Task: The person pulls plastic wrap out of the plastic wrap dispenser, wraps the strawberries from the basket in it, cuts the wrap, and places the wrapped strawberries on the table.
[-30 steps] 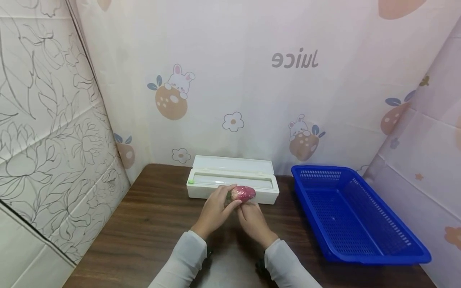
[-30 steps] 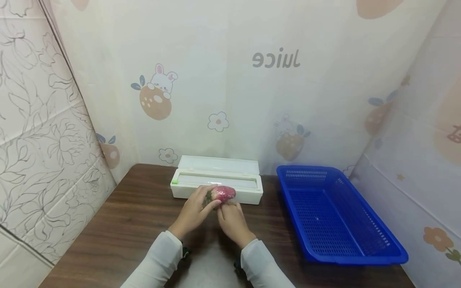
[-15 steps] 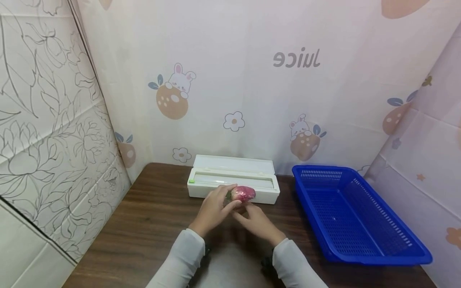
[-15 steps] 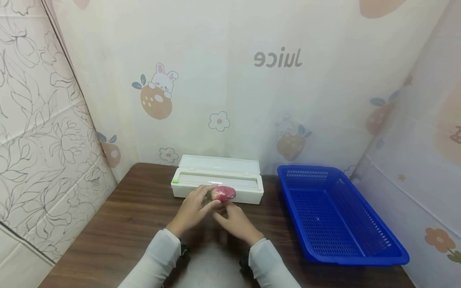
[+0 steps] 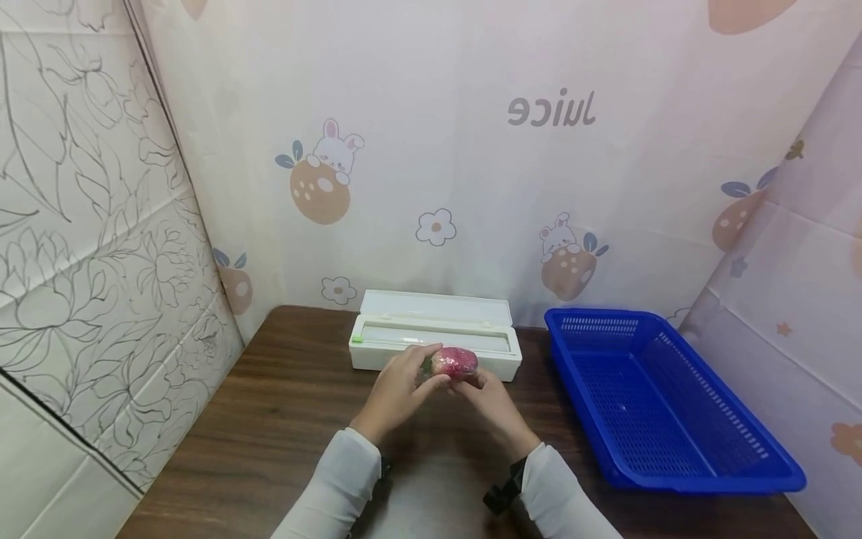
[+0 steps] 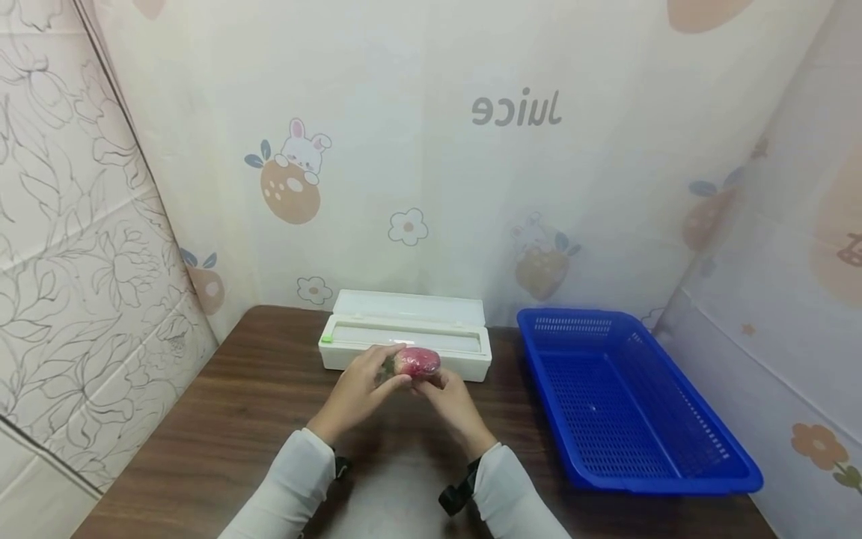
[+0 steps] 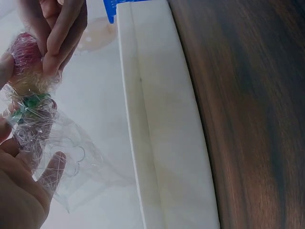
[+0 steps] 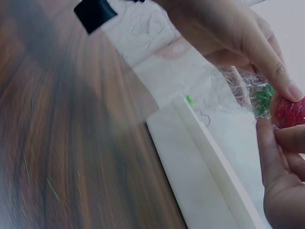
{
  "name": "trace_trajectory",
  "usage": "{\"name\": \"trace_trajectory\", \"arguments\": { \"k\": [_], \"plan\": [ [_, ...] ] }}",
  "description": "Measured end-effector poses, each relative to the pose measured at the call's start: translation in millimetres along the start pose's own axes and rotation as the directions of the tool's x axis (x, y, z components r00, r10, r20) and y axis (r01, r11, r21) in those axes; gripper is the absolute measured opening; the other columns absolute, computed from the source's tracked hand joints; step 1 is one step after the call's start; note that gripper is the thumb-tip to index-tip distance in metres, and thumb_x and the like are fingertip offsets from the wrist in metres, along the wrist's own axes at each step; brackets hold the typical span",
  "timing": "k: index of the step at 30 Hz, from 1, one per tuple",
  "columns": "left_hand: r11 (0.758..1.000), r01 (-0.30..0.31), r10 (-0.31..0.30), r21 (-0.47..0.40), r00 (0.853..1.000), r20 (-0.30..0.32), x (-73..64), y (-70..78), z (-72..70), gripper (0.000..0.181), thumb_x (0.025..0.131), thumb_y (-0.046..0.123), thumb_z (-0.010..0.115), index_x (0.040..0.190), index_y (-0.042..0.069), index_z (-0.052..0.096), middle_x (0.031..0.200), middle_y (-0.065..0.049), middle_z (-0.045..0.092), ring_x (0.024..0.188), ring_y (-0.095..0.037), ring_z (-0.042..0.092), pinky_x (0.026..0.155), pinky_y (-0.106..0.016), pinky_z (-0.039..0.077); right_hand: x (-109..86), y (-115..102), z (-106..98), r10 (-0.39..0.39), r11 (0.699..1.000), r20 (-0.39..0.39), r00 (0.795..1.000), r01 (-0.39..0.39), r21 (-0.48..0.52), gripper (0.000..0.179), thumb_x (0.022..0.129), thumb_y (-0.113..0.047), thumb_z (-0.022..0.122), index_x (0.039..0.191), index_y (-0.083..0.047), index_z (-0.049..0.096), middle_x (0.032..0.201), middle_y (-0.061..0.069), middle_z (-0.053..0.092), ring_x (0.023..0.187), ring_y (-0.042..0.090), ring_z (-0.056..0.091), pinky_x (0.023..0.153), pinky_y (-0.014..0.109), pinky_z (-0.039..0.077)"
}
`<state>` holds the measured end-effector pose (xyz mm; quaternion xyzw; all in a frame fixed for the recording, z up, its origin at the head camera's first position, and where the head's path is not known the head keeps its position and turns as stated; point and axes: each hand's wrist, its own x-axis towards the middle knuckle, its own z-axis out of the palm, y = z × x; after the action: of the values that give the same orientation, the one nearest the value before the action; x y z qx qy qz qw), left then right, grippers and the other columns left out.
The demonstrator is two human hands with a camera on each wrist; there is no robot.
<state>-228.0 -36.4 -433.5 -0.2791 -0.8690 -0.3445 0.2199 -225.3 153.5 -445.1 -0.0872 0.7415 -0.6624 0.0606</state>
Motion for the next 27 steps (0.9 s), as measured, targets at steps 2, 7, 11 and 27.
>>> {"name": "trace_trajectory", "arguments": {
  "k": [2, 7, 11, 27],
  "plan": [
    [1.000, 0.005, -0.005, -0.007, 1.000, -0.010, -0.5, -0.2, -0.3, 0.054, 0.088, 0.047, 0.058, 0.133, 0.019, 0.049, 0.120, 0.000, 0.059, 0.108, -0.013, 0.052, 0.090, -0.047, 0.049, -0.2, -0.5, 3.8, 0.004, 0.996, -0.005, 1.000, -0.003, 0.085, 0.036, 0.087, -0.019, 0.065, 0.117, -0.001, 0.060, 0.113, 0.012, 0.064, 0.101, 0.021, 0.058, 0.094, 0.046, 0.047],
    [1.000, 0.005, -0.006, -0.031, 1.000, -0.024, -1.9, -1.1, -0.3, 0.053, 0.087, 0.046, 0.059, 0.132, 0.017, 0.050, 0.120, 0.000, 0.060, 0.107, -0.011, 0.052, 0.089, -0.042, 0.050, -1.1, -1.6, 7.5, 0.001, 0.944, 0.099, 0.995, -0.034, 0.328, 0.039, 0.087, -0.004, 0.060, 0.124, 0.006, 0.051, 0.115, 0.006, 0.061, 0.106, 0.019, 0.054, 0.092, 0.030, 0.047],
    [0.998, -0.002, 0.001, -0.056, 1.000, -0.025, -3.7, -2.0, -0.3, 0.053, 0.087, 0.043, 0.060, 0.131, 0.016, 0.051, 0.121, 0.000, 0.060, 0.109, -0.011, 0.051, 0.091, -0.042, 0.050, -2.5, -2.2, 4.7, -0.039, 0.877, 0.227, 0.973, -0.076, 0.475, 0.038, 0.089, 0.008, 0.049, 0.127, 0.008, 0.044, 0.113, 0.005, 0.061, 0.105, 0.018, 0.054, 0.092, 0.025, 0.048],
    [0.993, -0.076, 0.074, -0.086, 0.997, -0.026, -3.9, -2.4, 1.9, 0.053, 0.083, 0.034, 0.068, 0.130, 0.016, 0.053, 0.115, 0.001, 0.062, 0.091, -0.006, 0.051, 0.077, -0.034, 0.053, -1.9, -6.0, 2.3, -0.091, 0.724, 0.358, 0.929, -0.185, 0.664, 0.043, 0.103, -0.028, 0.033, 0.135, -0.001, 0.030, 0.121, 0.008, 0.055, 0.111, 0.020, 0.050, 0.101, 0.032, 0.042]
  ]
}}
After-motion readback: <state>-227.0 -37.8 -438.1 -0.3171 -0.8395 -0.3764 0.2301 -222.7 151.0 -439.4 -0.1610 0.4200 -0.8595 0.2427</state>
